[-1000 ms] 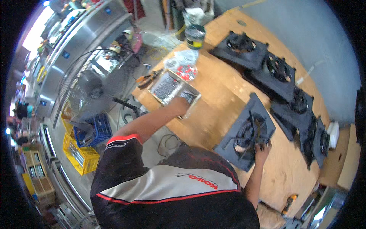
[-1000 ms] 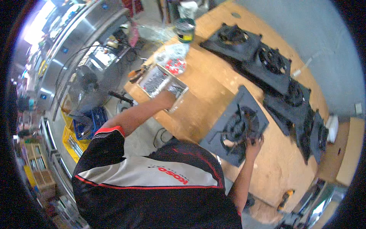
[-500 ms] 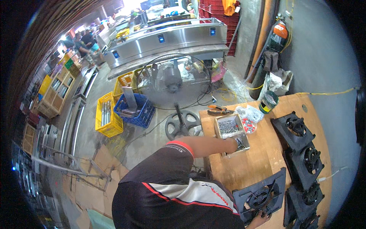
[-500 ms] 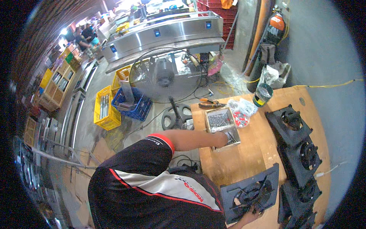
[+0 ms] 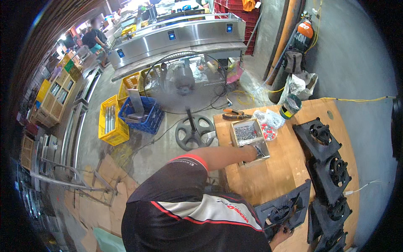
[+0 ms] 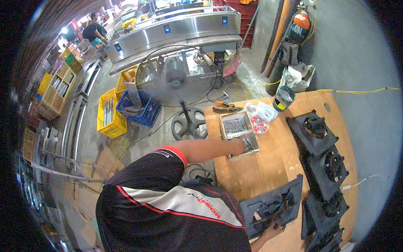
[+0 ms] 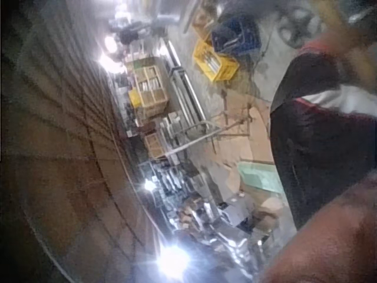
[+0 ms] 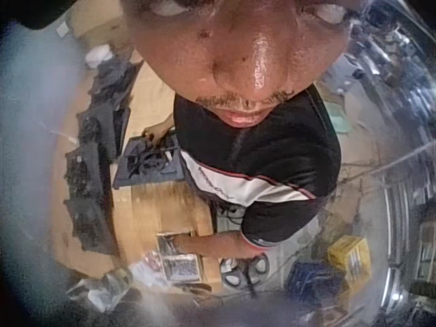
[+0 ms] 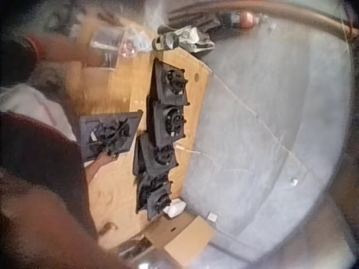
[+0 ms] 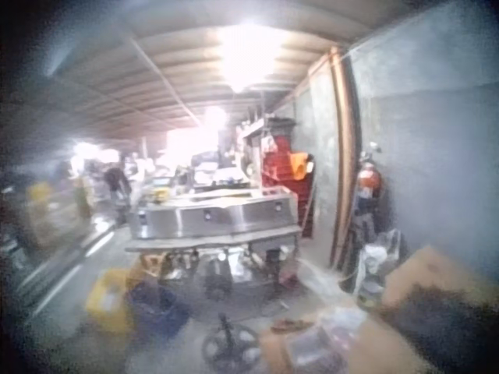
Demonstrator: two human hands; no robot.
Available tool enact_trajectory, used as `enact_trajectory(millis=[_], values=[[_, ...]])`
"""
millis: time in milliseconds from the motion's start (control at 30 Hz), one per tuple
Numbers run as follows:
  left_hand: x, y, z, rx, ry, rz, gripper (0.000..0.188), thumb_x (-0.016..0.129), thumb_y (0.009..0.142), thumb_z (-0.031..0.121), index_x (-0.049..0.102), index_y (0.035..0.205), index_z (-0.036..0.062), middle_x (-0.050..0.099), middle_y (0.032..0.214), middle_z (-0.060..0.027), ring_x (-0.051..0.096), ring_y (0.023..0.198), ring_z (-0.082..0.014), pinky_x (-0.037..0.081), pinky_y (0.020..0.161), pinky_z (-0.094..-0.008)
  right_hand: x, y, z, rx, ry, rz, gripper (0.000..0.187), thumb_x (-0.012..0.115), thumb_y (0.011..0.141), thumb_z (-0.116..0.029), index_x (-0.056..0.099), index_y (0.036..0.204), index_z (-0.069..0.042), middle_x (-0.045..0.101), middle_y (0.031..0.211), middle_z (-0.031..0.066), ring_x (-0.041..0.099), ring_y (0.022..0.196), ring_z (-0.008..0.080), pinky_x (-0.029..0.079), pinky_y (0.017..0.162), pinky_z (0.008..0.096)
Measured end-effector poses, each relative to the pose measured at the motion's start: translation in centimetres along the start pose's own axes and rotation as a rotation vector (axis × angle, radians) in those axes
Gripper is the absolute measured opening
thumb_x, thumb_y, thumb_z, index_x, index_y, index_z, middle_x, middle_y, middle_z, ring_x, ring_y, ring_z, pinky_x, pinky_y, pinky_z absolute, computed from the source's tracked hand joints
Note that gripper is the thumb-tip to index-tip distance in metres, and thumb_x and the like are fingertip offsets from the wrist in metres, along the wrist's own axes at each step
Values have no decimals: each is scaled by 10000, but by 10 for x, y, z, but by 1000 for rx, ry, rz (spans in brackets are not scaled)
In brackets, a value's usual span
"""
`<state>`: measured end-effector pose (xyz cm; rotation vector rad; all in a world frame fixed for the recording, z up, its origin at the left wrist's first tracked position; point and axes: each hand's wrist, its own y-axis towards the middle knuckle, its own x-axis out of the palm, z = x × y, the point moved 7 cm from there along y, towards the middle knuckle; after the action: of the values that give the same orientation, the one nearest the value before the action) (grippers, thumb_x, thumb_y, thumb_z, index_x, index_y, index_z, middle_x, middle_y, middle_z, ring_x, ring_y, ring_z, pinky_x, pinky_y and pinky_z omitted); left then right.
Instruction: The person assembles gas stove burner units on a workbench. They place burner heads onto burner bases, insert screws, and use a cordless drill to fasten them. The person repeats this process for multiple units.
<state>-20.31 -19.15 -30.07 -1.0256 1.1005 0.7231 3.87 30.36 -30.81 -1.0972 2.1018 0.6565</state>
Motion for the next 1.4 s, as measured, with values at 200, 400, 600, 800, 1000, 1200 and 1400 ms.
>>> enact_trajectory(millis=[200,400,600,800,1000,1200,1400], values=[[24,3,-12,144,129,86,234,585,788,224,738,841,56,713,902,-166,699,858,-311,563,719,-443,-5,-5,-36,4,20,-31,273,723,780,-118,642,962,69,382,1397,297,406,1276,413,366,1062,451],[-39,-18,0,-6,35,-10,231,533,859,143,729,859,22,701,893,-204,696,860,-338,552,742,-460,-27,-14,-72,6,-175,2,280,741,733,-89,663,952,69,396,1406,235,463,1244,375,416,1009,402],[-67,-30,6,188,166,132,157,572,790,116,700,798,25,695,818,-186,688,780,-314,547,702,-432,-39,-20,-93,9,-155,38,223,718,779,-179,688,927,-15,432,1395,244,472,1254,384,407,1027,391],[-123,-56,50,119,-797,179,147,718,745,89,690,855,-4,701,835,-169,695,791,-291,543,730,-375,-71,-66,-64,215,-8,270,158,685,804,-132,698,937,-48,535,1290,201,554,1159,337,460,968,396],[-41,-25,123,227,-823,78,143,694,769,100,702,890,25,704,857,-150,692,796,-266,545,731,-361,-95,-135,-34,277,30,386,123,643,813,-68,688,925,-39,610,1168,163,592,1079,265,497,850,348],[-16,-17,133,372,-555,318,138,654,781,86,705,905,52,692,885,-156,657,842,-335,521,781,-434,-90,-180,-63,317,6,227,152,658,853,-139,683,924,-7,679,903,158,662,834,301,520,774,370],[-21,-14,134,436,-475,359,159,657,769,93,707,918,69,687,916,-137,632,866,-341,508,804,-442,-39,-202,-101,247,-113,-68,182,690,835,-218,707,922,-60,680,915,166,661,847,345,525,755,398]])
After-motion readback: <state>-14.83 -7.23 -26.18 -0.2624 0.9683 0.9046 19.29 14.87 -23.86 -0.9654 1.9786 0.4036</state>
